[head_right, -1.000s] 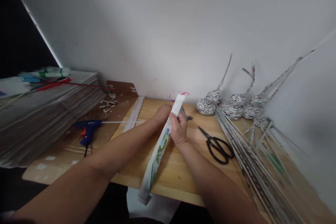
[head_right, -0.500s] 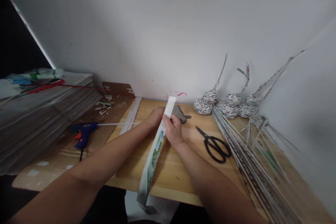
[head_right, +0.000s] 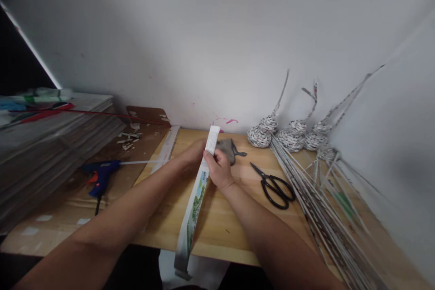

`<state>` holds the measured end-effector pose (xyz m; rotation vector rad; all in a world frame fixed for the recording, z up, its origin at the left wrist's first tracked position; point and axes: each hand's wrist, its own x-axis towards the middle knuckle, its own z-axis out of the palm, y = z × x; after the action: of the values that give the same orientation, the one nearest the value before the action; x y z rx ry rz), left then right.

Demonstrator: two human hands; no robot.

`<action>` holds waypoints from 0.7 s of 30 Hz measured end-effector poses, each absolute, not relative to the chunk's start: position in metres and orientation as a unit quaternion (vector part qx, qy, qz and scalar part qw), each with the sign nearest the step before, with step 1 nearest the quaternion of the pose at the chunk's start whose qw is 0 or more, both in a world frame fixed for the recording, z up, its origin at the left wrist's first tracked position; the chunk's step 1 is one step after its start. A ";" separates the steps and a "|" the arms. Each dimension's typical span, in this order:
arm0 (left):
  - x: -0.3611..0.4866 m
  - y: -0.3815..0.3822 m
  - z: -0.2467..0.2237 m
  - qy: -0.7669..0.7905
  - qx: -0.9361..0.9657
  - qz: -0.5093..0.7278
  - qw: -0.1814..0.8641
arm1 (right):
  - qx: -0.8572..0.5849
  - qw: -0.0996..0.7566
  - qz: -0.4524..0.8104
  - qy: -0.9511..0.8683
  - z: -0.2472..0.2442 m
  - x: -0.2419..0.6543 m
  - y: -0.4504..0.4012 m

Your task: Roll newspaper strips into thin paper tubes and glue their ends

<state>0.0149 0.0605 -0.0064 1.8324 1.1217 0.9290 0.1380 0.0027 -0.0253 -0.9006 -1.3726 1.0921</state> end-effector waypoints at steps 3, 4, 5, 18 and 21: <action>-0.002 0.050 0.006 0.457 0.635 0.437 0.443 | -0.384 0.545 0.454 -0.591 -0.028 0.137 0.003; -0.006 0.045 0.010 0.459 0.589 0.450 0.490 | -0.386 0.538 0.452 -0.598 -0.029 0.137 0.003; -0.010 0.041 0.014 0.459 0.546 0.454 0.535 | -0.387 0.528 0.449 -0.608 -0.029 0.137 0.003; -0.016 0.026 0.012 0.385 0.386 0.493 0.678 | -0.533 0.340 0.053 -0.773 -0.018 0.175 0.027; -0.014 0.025 0.008 0.385 0.410 0.466 0.683 | -0.553 0.293 0.061 -0.778 -0.027 0.183 0.038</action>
<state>-0.0139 0.0245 0.0084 0.9205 0.8643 1.0448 0.1826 0.0383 -0.0274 -1.4728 -2.0714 0.1622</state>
